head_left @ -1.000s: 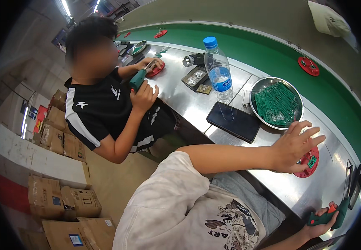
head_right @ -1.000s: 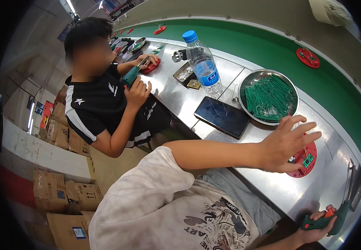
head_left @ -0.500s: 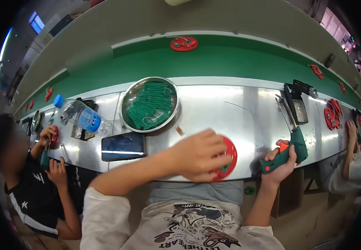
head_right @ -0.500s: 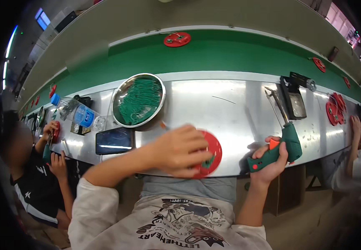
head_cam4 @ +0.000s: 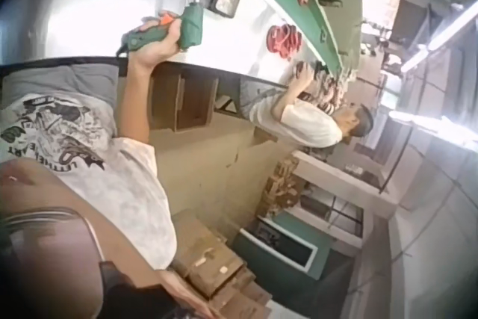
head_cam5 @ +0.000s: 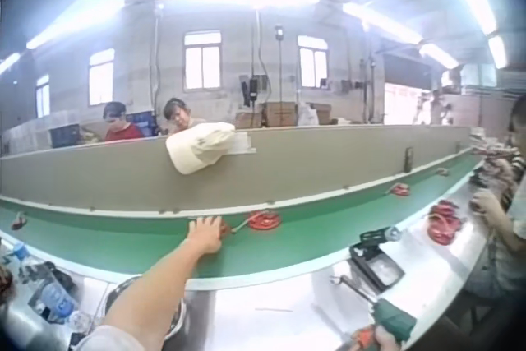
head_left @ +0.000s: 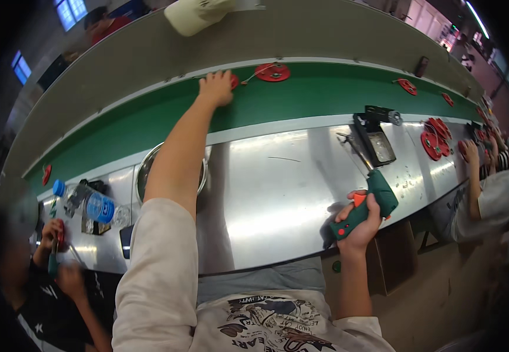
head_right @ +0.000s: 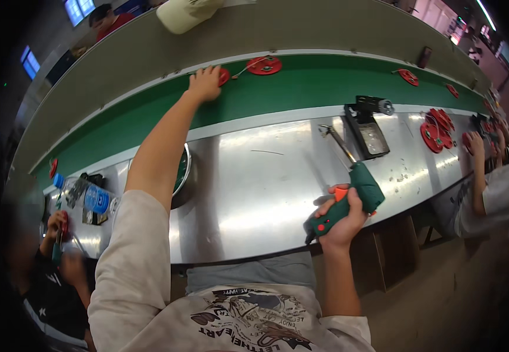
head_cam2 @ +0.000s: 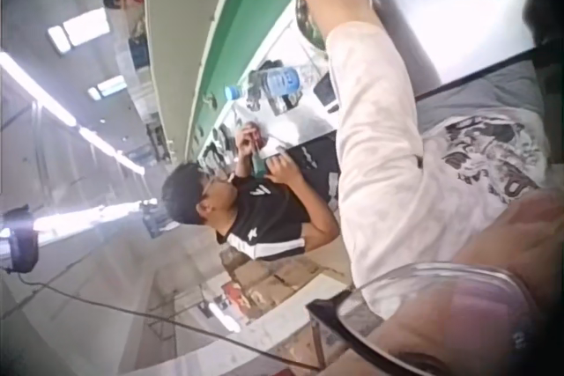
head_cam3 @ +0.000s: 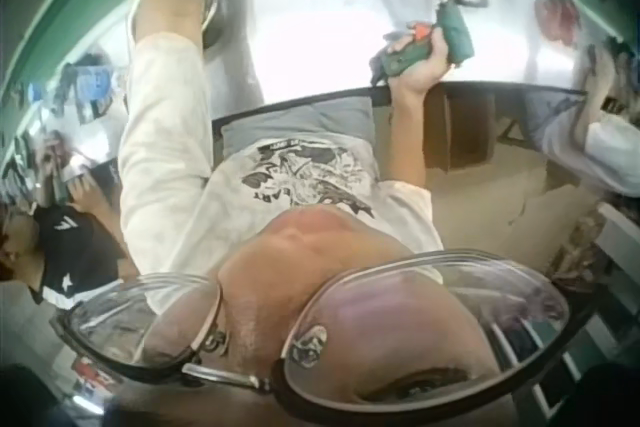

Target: Soldering electronic components onto a circular red plastic base at an assembly line station.

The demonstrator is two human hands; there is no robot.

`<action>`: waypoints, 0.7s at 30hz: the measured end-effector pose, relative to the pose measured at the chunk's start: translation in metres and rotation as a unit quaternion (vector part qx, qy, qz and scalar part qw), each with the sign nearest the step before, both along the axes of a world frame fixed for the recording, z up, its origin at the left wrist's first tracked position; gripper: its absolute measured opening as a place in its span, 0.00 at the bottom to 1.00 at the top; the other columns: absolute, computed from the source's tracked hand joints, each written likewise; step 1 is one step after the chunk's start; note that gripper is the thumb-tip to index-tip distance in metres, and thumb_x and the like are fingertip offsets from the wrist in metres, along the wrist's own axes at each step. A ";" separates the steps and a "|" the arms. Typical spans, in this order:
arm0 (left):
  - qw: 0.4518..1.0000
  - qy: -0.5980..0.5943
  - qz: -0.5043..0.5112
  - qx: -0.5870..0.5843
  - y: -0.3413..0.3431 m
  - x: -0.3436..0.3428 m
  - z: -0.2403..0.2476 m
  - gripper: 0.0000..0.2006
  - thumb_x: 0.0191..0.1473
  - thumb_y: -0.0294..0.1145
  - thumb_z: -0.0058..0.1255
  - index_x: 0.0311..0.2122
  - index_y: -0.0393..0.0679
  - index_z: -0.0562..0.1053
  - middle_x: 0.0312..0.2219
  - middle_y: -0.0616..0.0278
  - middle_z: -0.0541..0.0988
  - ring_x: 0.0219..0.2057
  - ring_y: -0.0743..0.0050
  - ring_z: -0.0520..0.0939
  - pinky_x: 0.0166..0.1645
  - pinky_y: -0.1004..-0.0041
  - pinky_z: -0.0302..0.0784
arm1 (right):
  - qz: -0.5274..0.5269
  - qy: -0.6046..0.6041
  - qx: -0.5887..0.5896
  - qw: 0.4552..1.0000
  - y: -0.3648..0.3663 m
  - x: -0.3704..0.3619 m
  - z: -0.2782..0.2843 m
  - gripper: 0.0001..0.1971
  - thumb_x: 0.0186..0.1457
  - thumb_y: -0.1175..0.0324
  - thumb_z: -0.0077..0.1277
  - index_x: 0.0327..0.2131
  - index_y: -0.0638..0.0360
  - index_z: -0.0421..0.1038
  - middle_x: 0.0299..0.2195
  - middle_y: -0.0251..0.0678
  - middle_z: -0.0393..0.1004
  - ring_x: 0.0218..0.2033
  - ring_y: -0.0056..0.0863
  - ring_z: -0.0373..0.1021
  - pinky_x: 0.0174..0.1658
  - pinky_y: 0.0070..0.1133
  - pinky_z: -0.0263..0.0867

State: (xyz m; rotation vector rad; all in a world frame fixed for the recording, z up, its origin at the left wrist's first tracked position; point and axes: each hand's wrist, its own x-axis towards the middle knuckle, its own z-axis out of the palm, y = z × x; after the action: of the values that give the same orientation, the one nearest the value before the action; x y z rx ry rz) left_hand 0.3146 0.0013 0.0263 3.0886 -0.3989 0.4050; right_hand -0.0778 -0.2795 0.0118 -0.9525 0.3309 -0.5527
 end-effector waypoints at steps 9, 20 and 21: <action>0.994 0.098 0.045 -0.017 -0.012 0.021 0.029 0.31 0.52 0.40 0.54 0.63 0.48 0.68 0.56 0.49 0.76 0.63 0.42 0.68 0.65 0.49 0.59 | -0.010 -0.002 0.001 1.000 -0.006 0.000 0.002 0.17 0.66 0.55 0.40 0.37 0.62 0.68 0.30 0.39 0.72 0.15 0.23 0.65 0.19 0.23 0.65; 0.988 0.083 -0.116 -0.055 0.014 -0.030 0.026 0.14 0.53 0.45 0.59 0.42 0.52 0.83 0.42 0.49 0.82 0.52 0.48 0.76 0.55 0.52 0.72 | 0.006 -0.014 0.031 0.999 -0.007 0.001 -0.002 0.17 0.67 0.55 0.40 0.37 0.61 0.68 0.32 0.37 0.73 0.15 0.22 0.64 0.19 0.21 0.64; 0.974 0.119 -0.155 -0.111 0.019 -0.037 0.023 0.14 0.55 0.43 0.56 0.41 0.46 0.82 0.41 0.47 0.82 0.49 0.48 0.78 0.54 0.54 0.73 | 0.010 -0.018 0.033 0.999 -0.005 0.001 -0.002 0.17 0.67 0.55 0.39 0.37 0.61 0.68 0.32 0.37 0.72 0.16 0.21 0.64 0.19 0.21 0.63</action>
State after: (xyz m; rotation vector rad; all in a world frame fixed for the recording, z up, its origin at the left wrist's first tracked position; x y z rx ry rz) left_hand 0.2778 0.0204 0.0492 2.7486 -0.7532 0.0639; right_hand -0.0770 -0.2847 0.0094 -0.8797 0.3048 -0.5379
